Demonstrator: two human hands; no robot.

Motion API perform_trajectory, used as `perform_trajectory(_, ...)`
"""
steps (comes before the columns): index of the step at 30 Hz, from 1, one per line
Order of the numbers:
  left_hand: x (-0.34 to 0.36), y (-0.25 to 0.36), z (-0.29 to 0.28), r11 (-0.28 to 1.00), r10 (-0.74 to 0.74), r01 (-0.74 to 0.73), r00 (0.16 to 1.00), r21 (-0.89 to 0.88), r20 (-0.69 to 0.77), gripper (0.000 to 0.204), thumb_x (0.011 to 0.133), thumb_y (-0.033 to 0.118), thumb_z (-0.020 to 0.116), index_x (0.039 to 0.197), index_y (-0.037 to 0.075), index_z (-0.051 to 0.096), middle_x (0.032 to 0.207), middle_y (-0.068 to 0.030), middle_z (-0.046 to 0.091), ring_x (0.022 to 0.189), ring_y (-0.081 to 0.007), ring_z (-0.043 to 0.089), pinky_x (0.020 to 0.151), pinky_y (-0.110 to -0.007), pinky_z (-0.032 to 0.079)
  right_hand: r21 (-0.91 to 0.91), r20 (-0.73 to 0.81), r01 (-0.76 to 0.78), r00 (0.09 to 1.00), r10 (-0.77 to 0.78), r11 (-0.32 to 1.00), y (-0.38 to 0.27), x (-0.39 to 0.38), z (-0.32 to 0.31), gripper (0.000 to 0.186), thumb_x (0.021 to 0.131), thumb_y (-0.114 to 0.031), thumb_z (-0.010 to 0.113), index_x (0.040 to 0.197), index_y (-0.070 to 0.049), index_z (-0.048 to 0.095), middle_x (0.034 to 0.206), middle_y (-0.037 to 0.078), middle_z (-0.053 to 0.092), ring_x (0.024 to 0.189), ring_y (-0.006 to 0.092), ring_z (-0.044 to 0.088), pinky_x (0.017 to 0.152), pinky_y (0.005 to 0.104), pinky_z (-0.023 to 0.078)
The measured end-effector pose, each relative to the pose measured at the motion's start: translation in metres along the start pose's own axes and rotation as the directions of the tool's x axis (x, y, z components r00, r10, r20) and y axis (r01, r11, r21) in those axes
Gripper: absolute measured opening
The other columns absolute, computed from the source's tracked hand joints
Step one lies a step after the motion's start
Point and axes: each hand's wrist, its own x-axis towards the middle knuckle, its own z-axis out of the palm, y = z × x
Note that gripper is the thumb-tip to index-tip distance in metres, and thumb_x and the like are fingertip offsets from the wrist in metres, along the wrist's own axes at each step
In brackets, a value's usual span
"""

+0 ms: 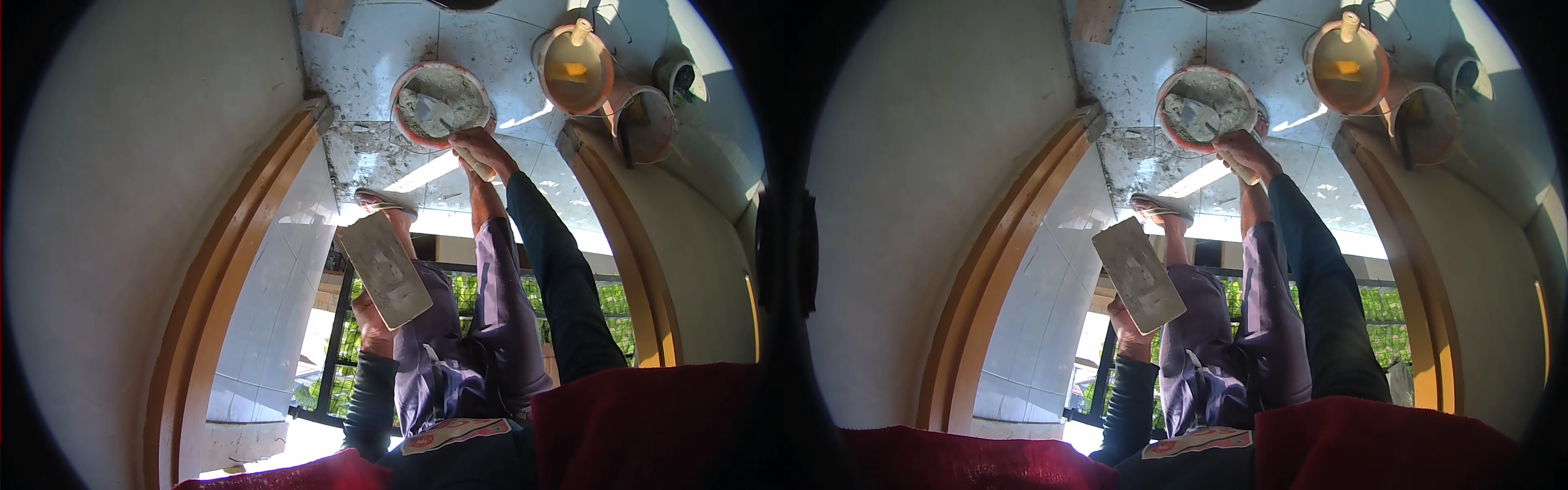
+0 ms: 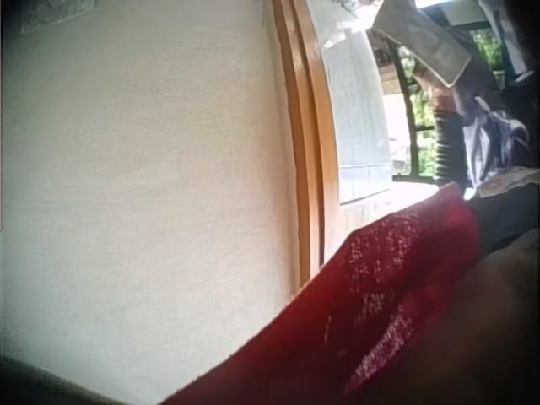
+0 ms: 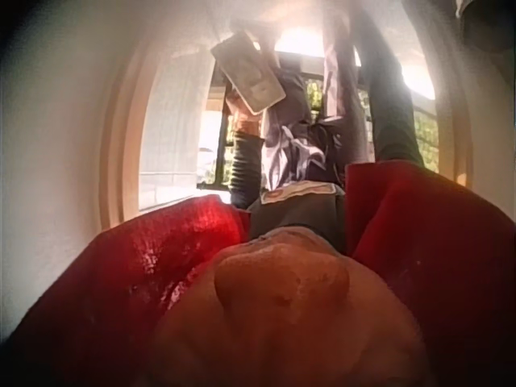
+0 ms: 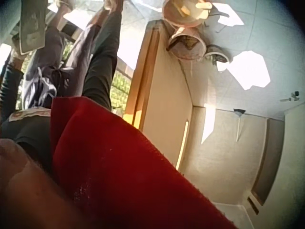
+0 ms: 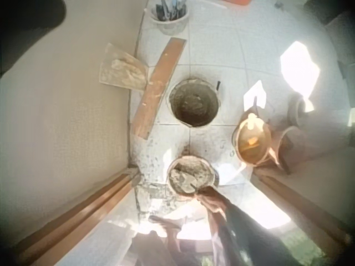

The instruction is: The person sands the edge of a window frame and then applies plaster using a trowel and a hawk.

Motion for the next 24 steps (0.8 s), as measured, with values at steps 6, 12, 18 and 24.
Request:
perform_trajectory(6,0.013,0.004,0.017,0.997,-0.004,0.006,0.999,0.080,-0.032,0.053,0.082,0.017,0.051,0.132,0.001,0.057,0.128,-0.0177,0.064,0.115,-0.0347,0.064,0.100,-0.047,0.052,0.132,0.046,-0.129,0.991,0.124,0.983,-0.002,-0.024,-0.019,0.022,0.091,-0.024,0.071,0.094,-0.002,0.070,0.070,0.005,0.065,0.054,0.0134,0.061,0.044,0.0272,0.048)
perform_trajectory(12,0.054,-0.005,0.073,0.992,0.056,-0.083,0.964,0.095,0.260,0.054,0.090,0.018,0.047,0.143,0.004,0.048,0.135,-0.0165,0.059,0.119,-0.0330,0.062,0.101,-0.046,0.052,0.007,0.133,-0.060,0.989,0.058,0.998,-0.056,-0.128,-0.019,0.034,0.099,-0.031,0.064,0.115,-0.001,0.069,0.080,0.002,0.062,0.067,0.0102,0.058,0.060,0.0258,0.049)
perform_trajectory(18,0.054,-0.003,0.123,0.998,-0.055,0.059,0.872,0.007,0.486,0.045,0.100,0.028,0.038,0.130,0.002,0.058,0.125,-0.0154,0.064,0.111,-0.0314,0.064,0.096,-0.046,0.052,-0.106,0.085,0.237,0.970,-0.229,0.966,-0.145,-0.278,0.037,0.047,0.098,-0.019,0.066,0.140,-0.003,0.055,0.099,0.005,0.065,0.084,0.0118,0.060,0.075,0.0270,0.053)
perform_trajectory(24,-0.130,0.023,0.196,0.970,0.028,0.155,0.688,-0.185,0.725,0.045,0.094,0.029,0.038,0.122,0.002,0.062,0.114,-0.0144,0.070,0.100,-0.0303,0.068,0.093,-0.044,0.055,-0.714,0.219,0.660,0.528,-0.821,0.234,-0.240,-0.372,0.118,0.039,0.083,-0.002,0.075,0.120,0.001,0.065,0.104,0.016,0.068,0.089,0.0329,0.063,0.077,0.0401,0.052)
